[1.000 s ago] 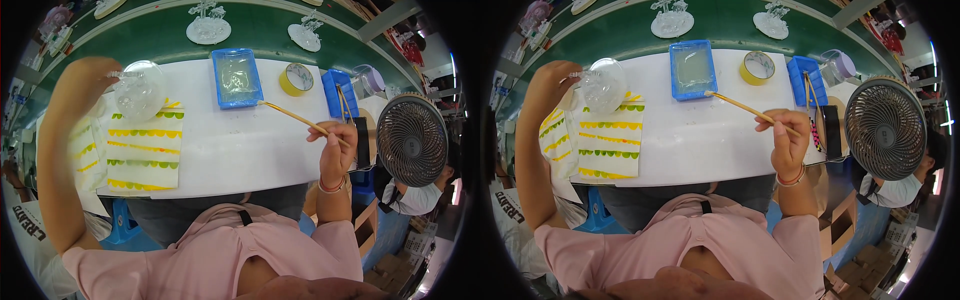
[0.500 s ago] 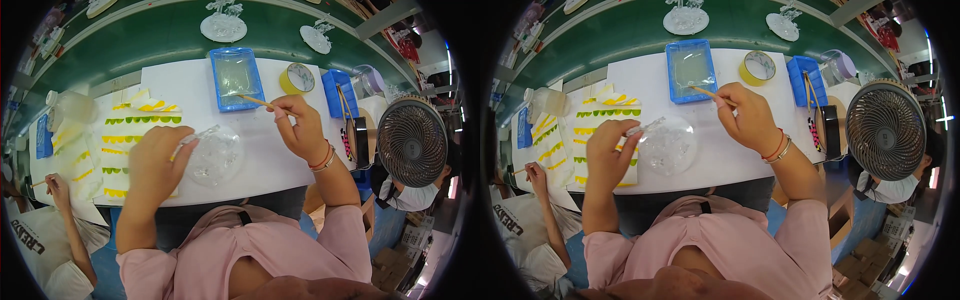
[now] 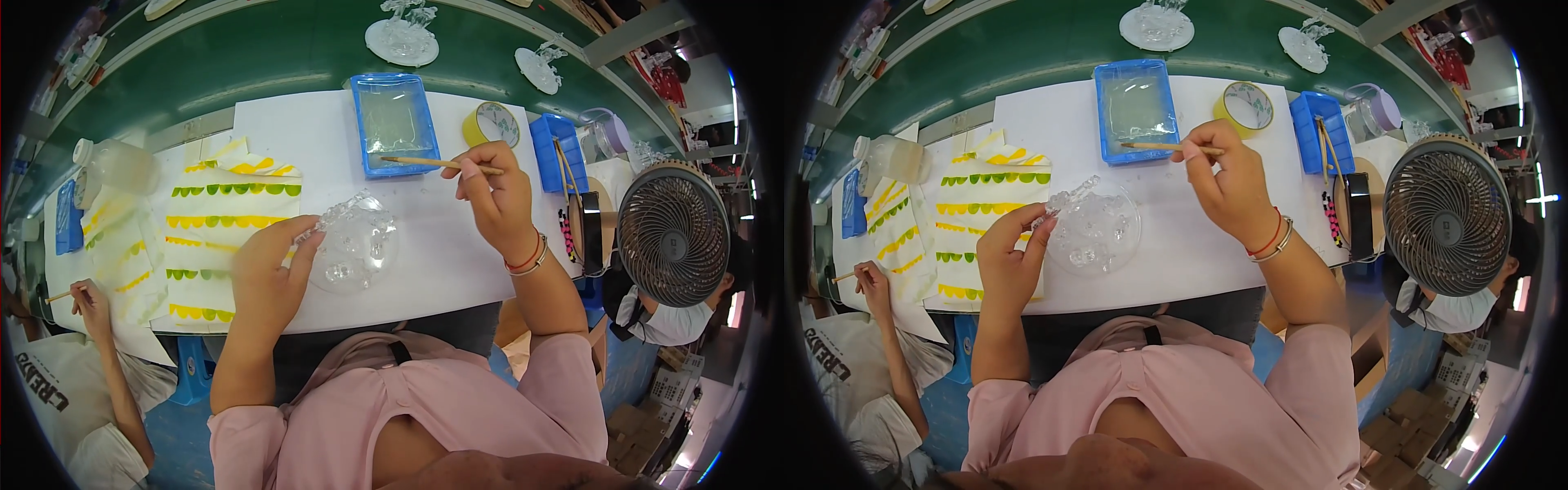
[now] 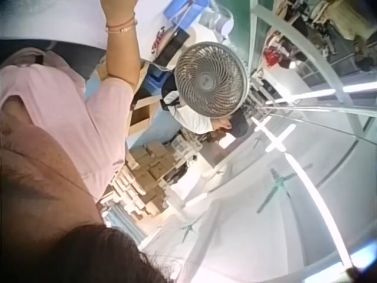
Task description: Applying a clear adhesive or sealant to decorative plastic fixture parts using a small wooden applicator stick.
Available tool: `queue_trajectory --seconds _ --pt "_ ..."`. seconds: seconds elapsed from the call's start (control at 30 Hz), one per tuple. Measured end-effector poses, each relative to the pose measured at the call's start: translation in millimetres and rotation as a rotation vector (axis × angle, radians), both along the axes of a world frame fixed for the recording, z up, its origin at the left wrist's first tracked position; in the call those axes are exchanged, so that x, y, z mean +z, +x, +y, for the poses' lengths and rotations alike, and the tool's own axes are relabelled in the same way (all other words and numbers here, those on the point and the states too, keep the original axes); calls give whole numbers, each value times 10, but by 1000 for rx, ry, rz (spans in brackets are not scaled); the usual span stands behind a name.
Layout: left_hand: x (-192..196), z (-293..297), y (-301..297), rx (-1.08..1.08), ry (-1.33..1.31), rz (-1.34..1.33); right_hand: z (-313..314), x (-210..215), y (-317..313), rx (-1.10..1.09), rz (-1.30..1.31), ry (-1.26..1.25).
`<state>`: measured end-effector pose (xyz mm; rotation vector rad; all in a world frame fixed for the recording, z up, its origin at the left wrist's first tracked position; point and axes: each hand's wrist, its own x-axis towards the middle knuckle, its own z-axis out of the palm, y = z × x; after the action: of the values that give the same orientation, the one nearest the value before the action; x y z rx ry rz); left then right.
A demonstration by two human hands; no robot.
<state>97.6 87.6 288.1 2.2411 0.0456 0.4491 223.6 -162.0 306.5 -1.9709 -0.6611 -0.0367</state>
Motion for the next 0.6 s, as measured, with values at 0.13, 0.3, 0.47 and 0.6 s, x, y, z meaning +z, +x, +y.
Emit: queue_trajectory --seconds 0.13,0.3,0.47,0.6 --pt "-37 -103 84 3 -58 -79 -59 -43 35 -49 113 126" --pt "-96 -175 133 -8 -113 -96 -192 -108 131 -141 217 316" --pt "-141 -136 71 18 -26 -176 -308 -184 197 -214 351 460" --pt "-208 -144 17 40 -169 -98 -434 -190 182 -218 401 573"
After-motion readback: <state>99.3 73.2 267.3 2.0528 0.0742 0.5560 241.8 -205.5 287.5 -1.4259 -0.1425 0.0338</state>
